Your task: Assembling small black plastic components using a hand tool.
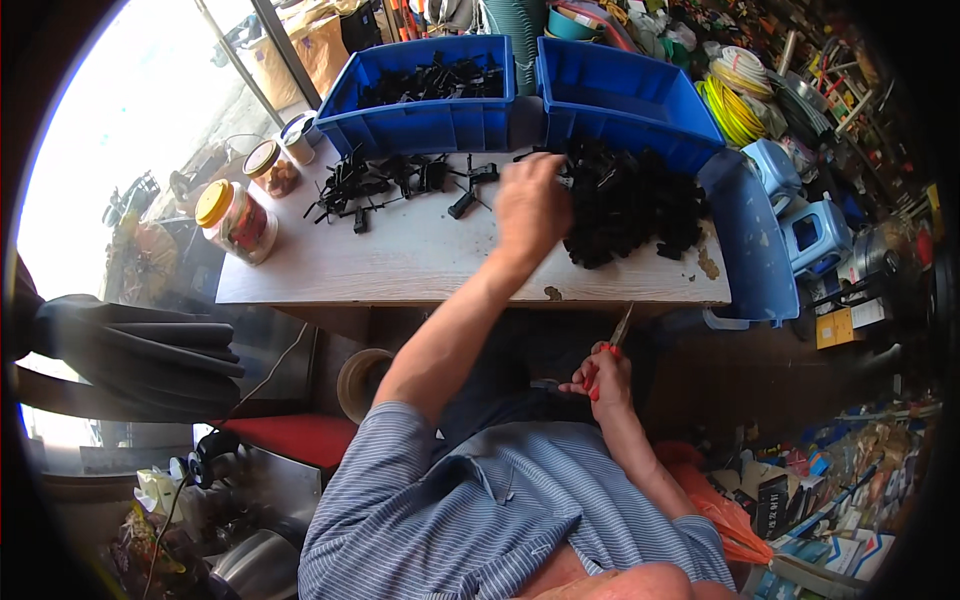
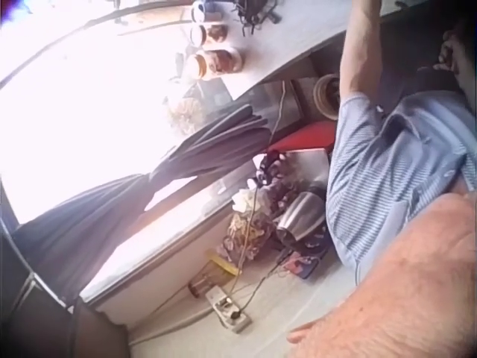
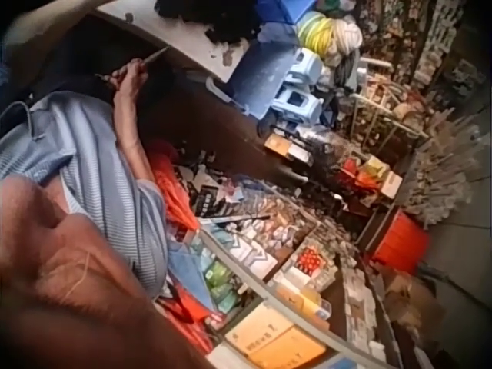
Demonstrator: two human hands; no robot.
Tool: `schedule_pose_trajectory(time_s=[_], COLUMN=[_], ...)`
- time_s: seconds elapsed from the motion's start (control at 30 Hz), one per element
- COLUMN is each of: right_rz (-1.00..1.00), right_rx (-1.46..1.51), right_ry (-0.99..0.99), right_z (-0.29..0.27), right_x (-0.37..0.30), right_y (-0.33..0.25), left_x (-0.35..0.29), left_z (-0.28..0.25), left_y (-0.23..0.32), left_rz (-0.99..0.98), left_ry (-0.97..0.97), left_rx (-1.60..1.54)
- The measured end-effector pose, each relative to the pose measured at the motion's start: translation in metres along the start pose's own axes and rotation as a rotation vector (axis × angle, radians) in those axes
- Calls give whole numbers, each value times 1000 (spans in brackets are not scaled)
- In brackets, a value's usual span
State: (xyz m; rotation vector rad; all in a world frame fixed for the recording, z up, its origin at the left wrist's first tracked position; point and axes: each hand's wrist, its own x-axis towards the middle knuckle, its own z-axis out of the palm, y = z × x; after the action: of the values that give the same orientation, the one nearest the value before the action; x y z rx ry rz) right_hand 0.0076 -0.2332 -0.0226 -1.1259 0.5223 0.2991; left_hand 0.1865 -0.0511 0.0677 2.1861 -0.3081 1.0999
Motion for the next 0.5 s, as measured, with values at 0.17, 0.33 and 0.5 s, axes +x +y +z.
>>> schedule_pose_trajectory(time_s=[0.17, 0.33, 0.5], right_rz=[10, 4, -6], right_rx=[-28, 1, -8], right_ry=[-13, -3, -27], right_z=[-2, 2, -6], right_x=[6, 4, 6], right_y=[5, 7, 13], left_x=[-27, -34, -40], left_z=[-42, -50, -61], left_y=[-76, -90, -88], left_rz=[-236, -240, -159], left_ry=[-234, -279, -358], left_rx=[433, 451, 486])
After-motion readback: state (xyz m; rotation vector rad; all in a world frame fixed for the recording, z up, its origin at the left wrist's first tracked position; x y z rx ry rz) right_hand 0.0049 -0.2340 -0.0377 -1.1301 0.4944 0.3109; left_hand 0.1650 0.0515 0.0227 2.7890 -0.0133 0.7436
